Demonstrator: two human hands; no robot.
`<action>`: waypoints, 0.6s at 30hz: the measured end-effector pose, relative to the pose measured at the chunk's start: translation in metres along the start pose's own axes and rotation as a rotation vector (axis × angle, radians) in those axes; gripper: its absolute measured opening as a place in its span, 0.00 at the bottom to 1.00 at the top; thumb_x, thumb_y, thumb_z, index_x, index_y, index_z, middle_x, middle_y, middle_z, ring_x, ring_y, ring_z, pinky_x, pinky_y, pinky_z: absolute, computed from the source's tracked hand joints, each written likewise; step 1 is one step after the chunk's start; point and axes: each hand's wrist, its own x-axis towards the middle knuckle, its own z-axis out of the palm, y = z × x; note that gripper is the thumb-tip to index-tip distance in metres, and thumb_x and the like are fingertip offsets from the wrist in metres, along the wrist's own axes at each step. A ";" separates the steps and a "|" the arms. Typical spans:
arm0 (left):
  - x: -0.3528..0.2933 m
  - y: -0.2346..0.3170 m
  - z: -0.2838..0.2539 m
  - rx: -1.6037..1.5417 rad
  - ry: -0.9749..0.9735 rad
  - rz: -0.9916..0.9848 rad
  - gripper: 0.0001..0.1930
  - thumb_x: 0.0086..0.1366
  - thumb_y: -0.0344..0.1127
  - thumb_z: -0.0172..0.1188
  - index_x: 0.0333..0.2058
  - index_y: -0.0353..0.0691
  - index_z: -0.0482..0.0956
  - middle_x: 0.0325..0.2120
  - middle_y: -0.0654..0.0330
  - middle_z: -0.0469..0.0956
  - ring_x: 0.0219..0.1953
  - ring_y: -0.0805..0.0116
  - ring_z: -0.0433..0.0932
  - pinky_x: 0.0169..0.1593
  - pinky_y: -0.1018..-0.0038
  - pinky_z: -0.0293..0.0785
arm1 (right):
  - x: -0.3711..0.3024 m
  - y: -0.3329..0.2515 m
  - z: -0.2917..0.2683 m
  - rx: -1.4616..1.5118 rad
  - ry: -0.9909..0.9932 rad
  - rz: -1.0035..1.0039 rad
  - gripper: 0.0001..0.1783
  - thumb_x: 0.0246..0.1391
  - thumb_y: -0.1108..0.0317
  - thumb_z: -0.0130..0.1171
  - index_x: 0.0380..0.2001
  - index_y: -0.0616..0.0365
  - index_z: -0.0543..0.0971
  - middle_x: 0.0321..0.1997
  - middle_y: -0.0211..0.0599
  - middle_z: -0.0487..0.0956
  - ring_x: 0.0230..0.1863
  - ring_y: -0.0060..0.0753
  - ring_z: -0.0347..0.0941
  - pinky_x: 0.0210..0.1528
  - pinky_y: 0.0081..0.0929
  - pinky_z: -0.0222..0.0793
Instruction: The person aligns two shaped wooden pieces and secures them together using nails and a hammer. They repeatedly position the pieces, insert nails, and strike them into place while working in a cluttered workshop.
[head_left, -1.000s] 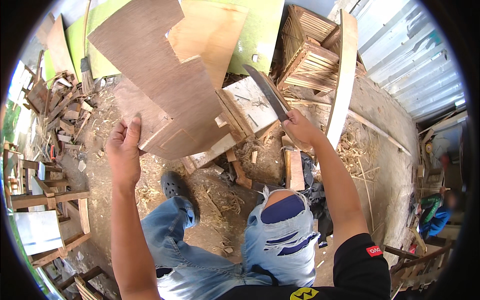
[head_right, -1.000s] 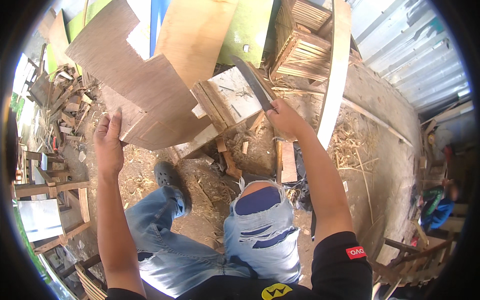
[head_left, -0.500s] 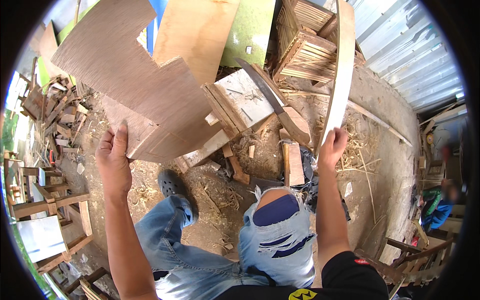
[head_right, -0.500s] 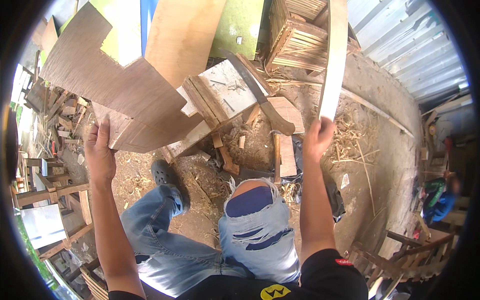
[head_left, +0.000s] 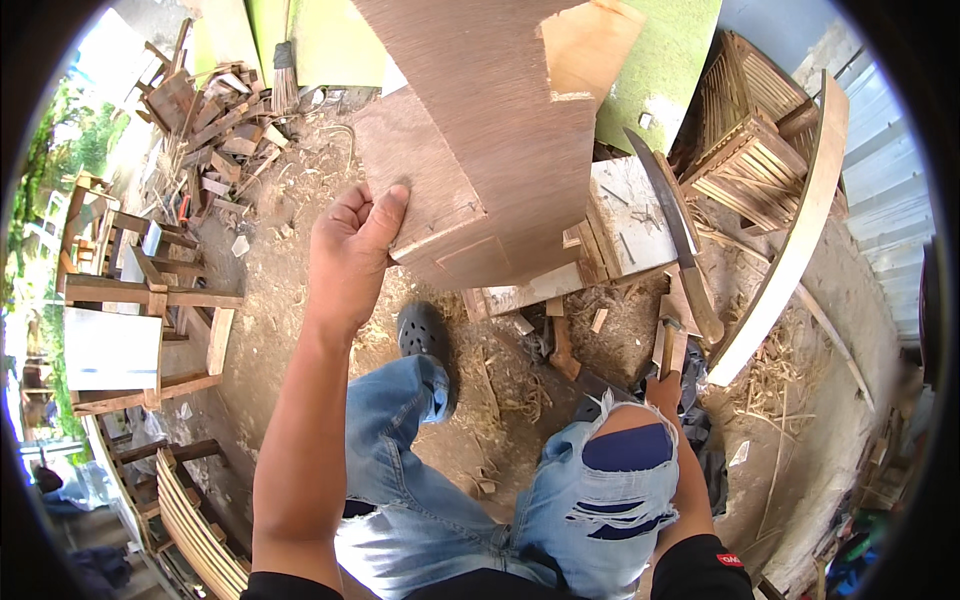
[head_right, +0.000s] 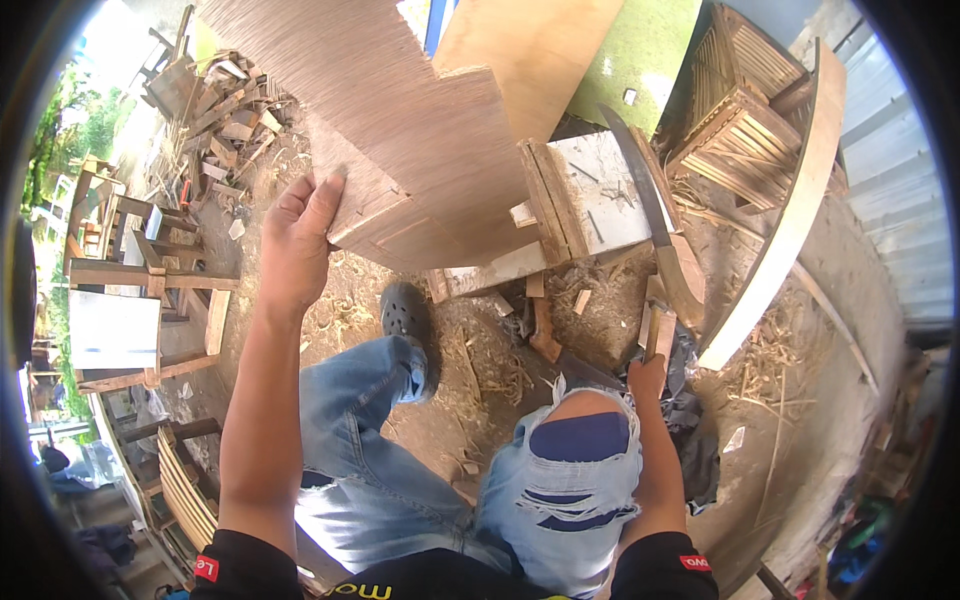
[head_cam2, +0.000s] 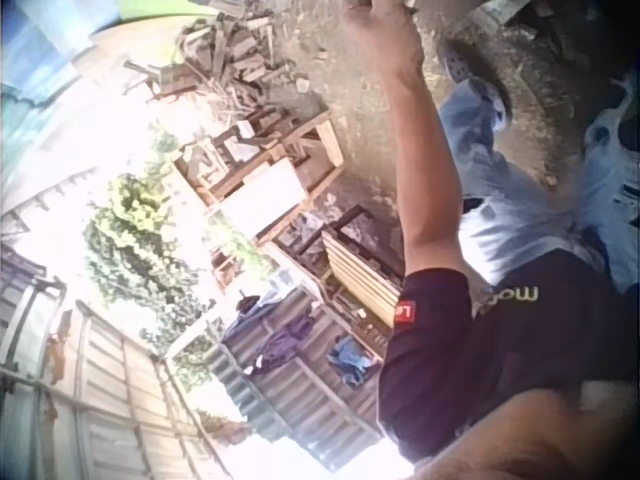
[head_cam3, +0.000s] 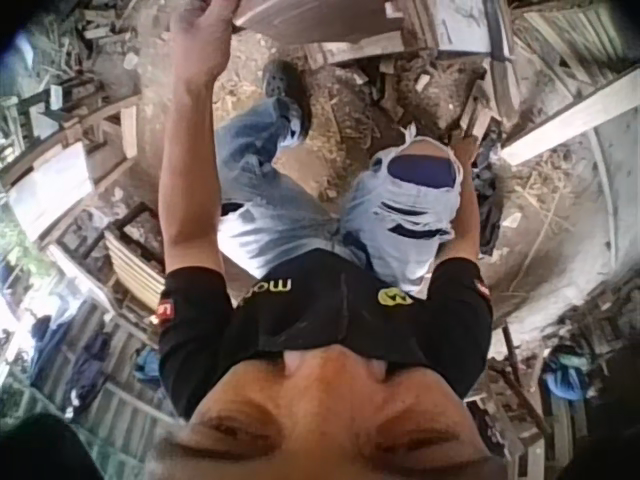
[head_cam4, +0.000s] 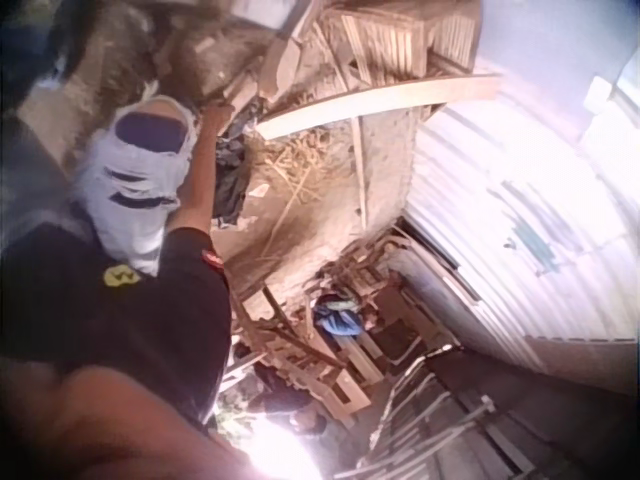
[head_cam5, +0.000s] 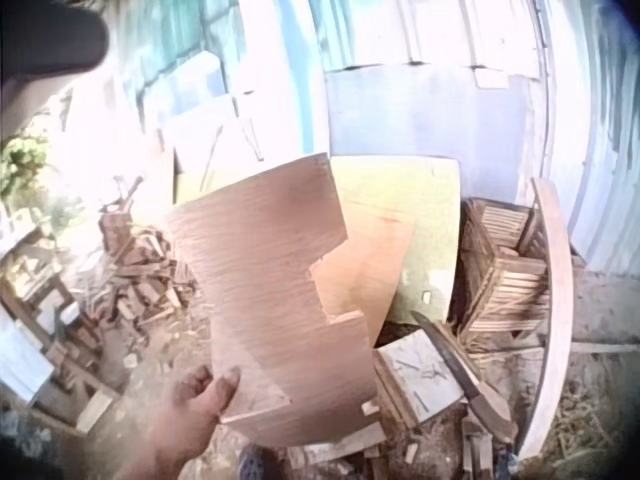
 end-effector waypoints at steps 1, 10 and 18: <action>0.000 0.001 -0.001 0.025 -0.005 -0.002 0.20 0.69 0.43 0.63 0.49 0.30 0.76 0.38 0.60 0.82 0.36 0.78 0.80 0.41 0.81 0.76 | -0.003 0.005 -0.008 0.071 0.004 0.029 0.22 0.49 0.65 0.59 0.43 0.70 0.72 0.41 0.67 0.80 0.46 0.68 0.77 0.49 0.52 0.71; -0.002 -0.002 0.003 -0.090 -0.040 0.004 0.19 0.69 0.43 0.62 0.47 0.32 0.77 0.35 0.59 0.83 0.31 0.77 0.80 0.34 0.79 0.77 | -0.078 0.061 -0.114 0.391 0.017 -0.015 0.18 0.48 0.60 0.62 0.38 0.64 0.80 0.27 0.47 0.80 0.23 0.42 0.77 0.28 0.38 0.72; 0.000 0.001 -0.005 -0.084 -0.091 -0.003 0.16 0.65 0.41 0.66 0.40 0.31 0.77 0.28 0.60 0.81 0.24 0.79 0.76 0.27 0.81 0.73 | -0.137 -0.108 -0.294 0.637 0.274 -0.316 0.15 0.65 0.63 0.56 0.47 0.64 0.74 0.15 0.26 0.68 0.11 0.16 0.61 0.12 0.20 0.56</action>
